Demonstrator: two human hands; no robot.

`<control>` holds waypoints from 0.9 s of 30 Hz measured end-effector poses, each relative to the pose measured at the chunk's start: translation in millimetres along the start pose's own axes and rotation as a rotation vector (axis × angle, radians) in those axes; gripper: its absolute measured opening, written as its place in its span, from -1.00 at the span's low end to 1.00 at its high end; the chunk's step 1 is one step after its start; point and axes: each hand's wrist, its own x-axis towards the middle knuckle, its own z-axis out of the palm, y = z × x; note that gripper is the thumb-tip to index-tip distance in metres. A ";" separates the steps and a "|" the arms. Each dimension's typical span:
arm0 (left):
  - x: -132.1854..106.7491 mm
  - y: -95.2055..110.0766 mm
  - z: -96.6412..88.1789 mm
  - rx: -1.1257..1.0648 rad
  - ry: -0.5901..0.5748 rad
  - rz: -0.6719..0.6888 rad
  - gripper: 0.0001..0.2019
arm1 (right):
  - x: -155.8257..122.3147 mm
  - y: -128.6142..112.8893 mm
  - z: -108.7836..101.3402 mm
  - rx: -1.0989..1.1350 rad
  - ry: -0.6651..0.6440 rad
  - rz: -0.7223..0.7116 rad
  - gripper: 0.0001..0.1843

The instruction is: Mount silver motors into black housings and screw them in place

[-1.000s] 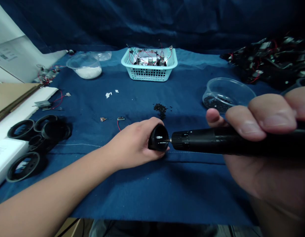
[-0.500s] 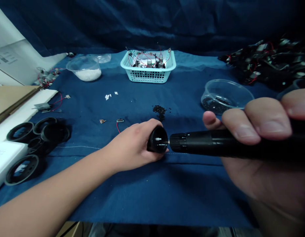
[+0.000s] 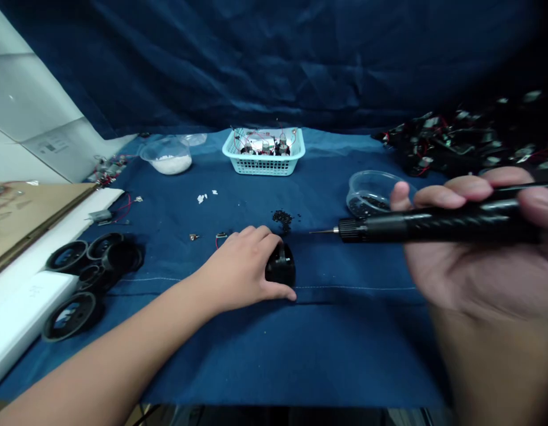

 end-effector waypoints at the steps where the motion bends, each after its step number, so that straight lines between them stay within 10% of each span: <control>1: 1.3 -0.7 -6.2 -0.044 -0.009 -0.004 -0.10 | 1.8 0.9 0.9 -0.005 0.004 -0.032 -0.93; 8: 38.3 -25.6 -32.7 -0.072 0.030 -0.015 -0.76 | 8.0 14.2 -1.4 -0.001 0.076 -0.016 -0.93; 17: 51.7 -31.4 -4.7 -0.039 0.040 0.056 -0.76 | 7.6 22.1 -4.5 0.009 0.064 0.018 -0.90; 27: 30.2 -21.5 -13.9 -0.085 0.189 -0.117 -0.83 | 5.8 19.0 -6.1 0.009 0.070 0.044 -0.88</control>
